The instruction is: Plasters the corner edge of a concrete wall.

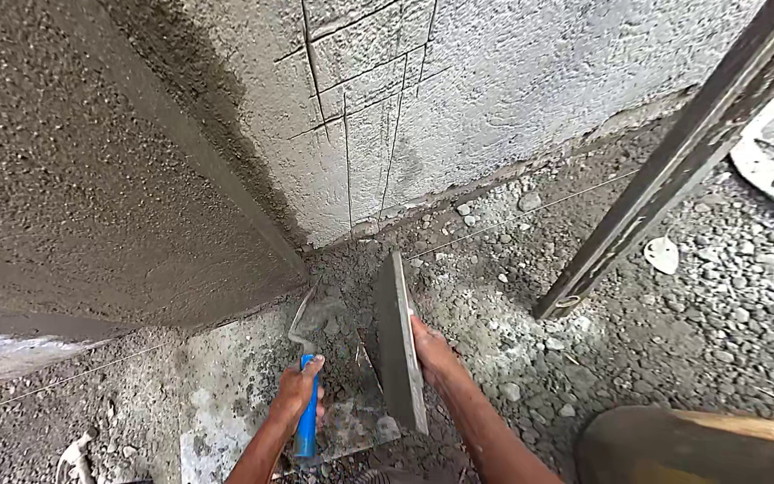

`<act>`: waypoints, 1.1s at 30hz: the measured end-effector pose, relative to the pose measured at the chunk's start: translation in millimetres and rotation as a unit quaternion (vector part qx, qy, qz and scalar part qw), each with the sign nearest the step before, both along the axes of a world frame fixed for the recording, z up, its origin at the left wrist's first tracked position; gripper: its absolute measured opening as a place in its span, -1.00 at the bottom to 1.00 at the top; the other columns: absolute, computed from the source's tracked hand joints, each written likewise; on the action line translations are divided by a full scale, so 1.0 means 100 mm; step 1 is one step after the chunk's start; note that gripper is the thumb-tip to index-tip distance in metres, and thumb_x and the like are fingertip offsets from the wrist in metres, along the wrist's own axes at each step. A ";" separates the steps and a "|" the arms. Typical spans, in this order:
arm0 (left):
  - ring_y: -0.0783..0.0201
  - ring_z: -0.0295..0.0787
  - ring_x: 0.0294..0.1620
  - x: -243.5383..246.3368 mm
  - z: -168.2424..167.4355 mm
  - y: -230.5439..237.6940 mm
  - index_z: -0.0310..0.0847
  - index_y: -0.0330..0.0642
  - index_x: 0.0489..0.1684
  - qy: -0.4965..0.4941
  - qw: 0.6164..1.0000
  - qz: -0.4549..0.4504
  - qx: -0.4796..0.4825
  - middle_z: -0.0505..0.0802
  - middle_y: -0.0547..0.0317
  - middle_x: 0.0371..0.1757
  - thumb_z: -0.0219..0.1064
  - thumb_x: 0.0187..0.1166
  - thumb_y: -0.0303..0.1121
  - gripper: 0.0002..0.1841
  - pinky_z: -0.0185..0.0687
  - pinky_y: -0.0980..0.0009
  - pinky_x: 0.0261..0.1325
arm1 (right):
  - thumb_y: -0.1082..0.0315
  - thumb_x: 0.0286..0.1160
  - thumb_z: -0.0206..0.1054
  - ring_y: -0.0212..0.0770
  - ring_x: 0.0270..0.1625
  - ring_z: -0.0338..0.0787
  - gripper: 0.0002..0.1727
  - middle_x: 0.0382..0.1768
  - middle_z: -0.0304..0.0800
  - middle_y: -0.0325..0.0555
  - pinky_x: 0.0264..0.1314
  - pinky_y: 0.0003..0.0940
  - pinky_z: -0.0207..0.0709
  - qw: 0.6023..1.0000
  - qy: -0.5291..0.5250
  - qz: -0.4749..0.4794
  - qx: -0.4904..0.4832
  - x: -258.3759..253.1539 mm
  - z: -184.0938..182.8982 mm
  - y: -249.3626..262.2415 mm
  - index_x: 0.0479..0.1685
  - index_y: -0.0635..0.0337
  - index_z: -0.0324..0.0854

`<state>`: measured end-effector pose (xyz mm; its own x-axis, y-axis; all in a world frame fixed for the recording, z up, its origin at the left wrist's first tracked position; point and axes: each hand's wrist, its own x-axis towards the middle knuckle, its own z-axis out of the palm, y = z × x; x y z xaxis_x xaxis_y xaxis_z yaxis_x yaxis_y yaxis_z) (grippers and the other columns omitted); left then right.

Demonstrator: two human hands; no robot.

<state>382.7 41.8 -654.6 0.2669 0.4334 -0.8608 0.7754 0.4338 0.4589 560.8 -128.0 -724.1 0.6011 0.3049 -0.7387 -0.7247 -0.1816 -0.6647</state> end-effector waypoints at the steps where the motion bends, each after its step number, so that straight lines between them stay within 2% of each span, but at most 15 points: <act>1: 0.20 0.58 -0.80 0.09 -0.07 0.07 0.44 -0.23 0.30 0.006 1.000 -0.011 0.014 0.62 0.08 -0.63 0.11 0.82 0.07 -0.51 0.63 0.30 -0.73 | -0.23 0.78 0.02 -0.31 -0.74 0.50 -0.35 -0.65 0.60 -0.13 -0.66 -0.38 0.50 1.000 0.006 0.003 0.000 0.05 -0.03 0.13 -0.17 0.24 0.67; 4: 0.20 0.60 -0.75 0.38 -0.23 0.29 0.47 -0.26 0.25 0.023 0.998 -0.052 0.038 0.65 0.04 -0.55 0.09 0.82 0.12 -0.47 0.65 0.30 -0.66 | -0.28 0.73 0.08 -0.32 -0.74 0.49 -0.33 -0.60 0.64 -0.16 -0.67 -0.37 0.50 1.000 0.006 0.020 -0.017 0.14 -0.14 0.44 -0.10 0.22 0.71; 6: 0.23 0.57 -0.72 0.38 -0.23 0.46 0.47 -0.20 0.30 0.042 0.990 -0.127 0.038 0.65 0.04 -0.49 0.06 0.81 0.15 -0.46 0.62 0.34 -0.64 | -0.31 0.71 0.09 -0.32 -0.71 0.52 -0.33 -0.54 0.68 -0.15 -0.63 -0.35 0.52 0.997 0.003 0.072 -0.039 0.17 -0.16 0.53 -0.03 0.21 0.69; 10: 0.19 0.58 -0.69 -0.38 -0.25 0.82 0.42 -0.06 0.49 0.072 0.948 -0.309 0.013 0.63 0.04 -0.50 0.05 0.80 0.17 -0.45 0.64 0.26 -0.58 | -0.36 0.69 0.06 -0.29 -0.73 0.53 -0.26 -0.56 0.71 -0.10 -0.64 -0.33 0.54 0.979 0.001 0.189 -0.077 -0.05 -0.10 0.39 -0.07 0.22 0.72; 13: 0.13 0.65 -0.62 -1.04 -0.22 0.90 0.43 -0.11 0.44 0.090 0.926 -0.367 0.005 0.69 0.00 -0.42 0.11 0.77 0.16 -0.44 0.70 0.18 -0.47 | -0.33 0.71 0.08 -0.24 -0.73 0.56 -0.29 -0.60 0.64 -0.06 -0.62 -0.29 0.59 0.973 0.028 0.214 -0.076 -0.58 -0.02 0.15 0.04 0.24 0.64; 15: 0.14 0.67 -0.59 -1.33 -0.11 0.89 0.46 -0.14 0.41 0.081 0.930 -0.358 0.004 0.71 0.00 -0.40 0.17 0.76 0.12 -0.46 0.71 0.18 -0.43 | -0.22 0.76 0.10 -0.28 -0.74 0.54 -0.38 -0.60 0.64 -0.07 -0.66 -0.35 0.56 0.978 0.033 0.195 -0.058 -0.94 0.03 0.02 0.02 0.26 0.67; 18: 0.22 0.68 -0.65 -1.81 0.00 0.87 0.48 -0.15 0.27 0.000 0.974 -0.225 -0.029 0.72 0.13 -0.47 0.19 0.72 0.04 -0.55 0.72 0.27 -0.55 | -0.03 0.85 0.08 -0.30 -0.75 0.52 -0.48 -0.64 0.63 -0.09 -0.69 -0.38 0.53 0.993 0.006 0.114 -0.020 -1.13 0.04 -0.06 -0.13 0.30 0.68; 19: 0.22 0.69 -0.64 -1.98 0.02 0.87 0.50 -0.16 0.28 -0.015 0.983 -0.182 -0.031 0.75 0.13 -0.43 0.18 0.70 0.02 -0.55 0.73 0.27 -0.55 | 0.01 0.87 0.05 -0.30 -0.73 0.56 -0.49 -0.65 0.65 -0.09 -0.66 -0.38 0.55 0.996 -0.007 0.085 -0.021 -1.13 0.08 -0.07 -0.18 0.30 0.68; 20: 0.21 0.68 -0.64 -2.17 0.03 0.85 0.49 -0.18 0.34 -0.014 0.989 -0.148 -0.016 0.74 0.12 -0.40 0.16 0.70 -0.01 -0.53 0.72 0.28 -0.55 | 0.02 0.88 0.02 -0.30 -0.68 0.62 -0.48 -0.64 0.68 -0.11 -0.59 -0.37 0.61 0.997 -0.015 0.063 -0.030 -1.13 0.12 -0.08 -0.20 0.27 0.68; 22: 0.20 0.63 -0.70 -2.50 0.00 0.78 0.44 -0.19 0.38 0.011 0.995 -0.087 0.037 0.70 0.10 -0.49 0.14 0.77 -0.02 -0.54 0.66 0.27 -0.62 | -0.04 0.88 -0.03 -0.28 -0.57 0.70 -0.45 -0.57 0.71 -0.10 -0.46 -0.34 0.67 0.998 -0.011 0.038 -0.041 -1.15 0.18 -0.05 -0.17 0.24 0.69; 24: 0.20 0.57 -0.80 -2.65 -0.06 0.76 0.46 -0.23 0.24 0.038 0.999 -0.002 0.037 0.64 0.09 -0.63 0.05 0.85 0.02 -0.55 0.61 0.29 -0.75 | -0.07 0.86 0.00 -0.27 -0.64 0.66 -0.42 -0.62 0.68 -0.07 -0.55 -0.34 0.63 0.999 -0.004 0.021 -0.040 -1.19 0.11 0.04 -0.23 0.25 0.69; 26: 0.24 0.49 -0.86 -2.57 -0.08 0.75 0.49 -0.24 0.11 0.048 0.996 0.061 -0.037 0.57 0.13 -0.69 -0.07 0.88 0.09 -0.49 0.54 0.32 -0.82 | -0.08 0.85 0.02 -0.24 -0.66 0.64 -0.42 -0.62 0.68 -0.04 -0.57 -0.33 0.60 0.999 0.010 0.037 -0.035 -1.26 -0.01 0.13 -0.23 0.28 0.68; 27: 0.27 0.46 -0.85 -2.43 -0.08 0.72 0.50 -0.22 0.06 0.044 0.994 0.049 -0.087 0.55 0.16 -0.68 -0.11 0.87 0.12 -0.47 0.52 0.35 -0.82 | -0.08 0.85 0.01 -0.24 -0.65 0.64 -0.42 -0.62 0.68 -0.04 -0.56 -0.33 0.61 0.998 0.015 0.048 -0.034 -1.31 -0.04 0.18 -0.21 0.29 0.66; 30: 0.32 0.46 -0.82 -1.84 -0.26 0.42 0.50 -0.16 -0.01 0.007 0.981 -0.063 -0.185 0.56 0.22 -0.65 -0.13 0.85 0.17 -0.46 0.53 0.39 -0.76 | -0.10 0.84 0.02 -0.26 -0.69 0.60 -0.42 -0.63 0.66 -0.06 -0.58 -0.34 0.60 0.999 0.021 0.034 -0.037 -1.50 -0.06 0.27 -0.14 0.28 0.67; 33: 0.33 0.51 -0.77 -1.36 -0.41 0.15 0.51 -0.18 -0.01 -0.035 0.979 -0.114 -0.164 0.59 0.24 -0.65 -0.07 0.85 0.14 -0.48 0.55 0.40 -0.68 | -0.07 0.87 -0.02 -0.26 -0.64 0.65 -0.42 -0.59 0.70 -0.05 -0.57 -0.33 0.62 0.999 0.008 -0.037 -0.006 -1.64 -0.11 0.30 -0.06 0.29 0.68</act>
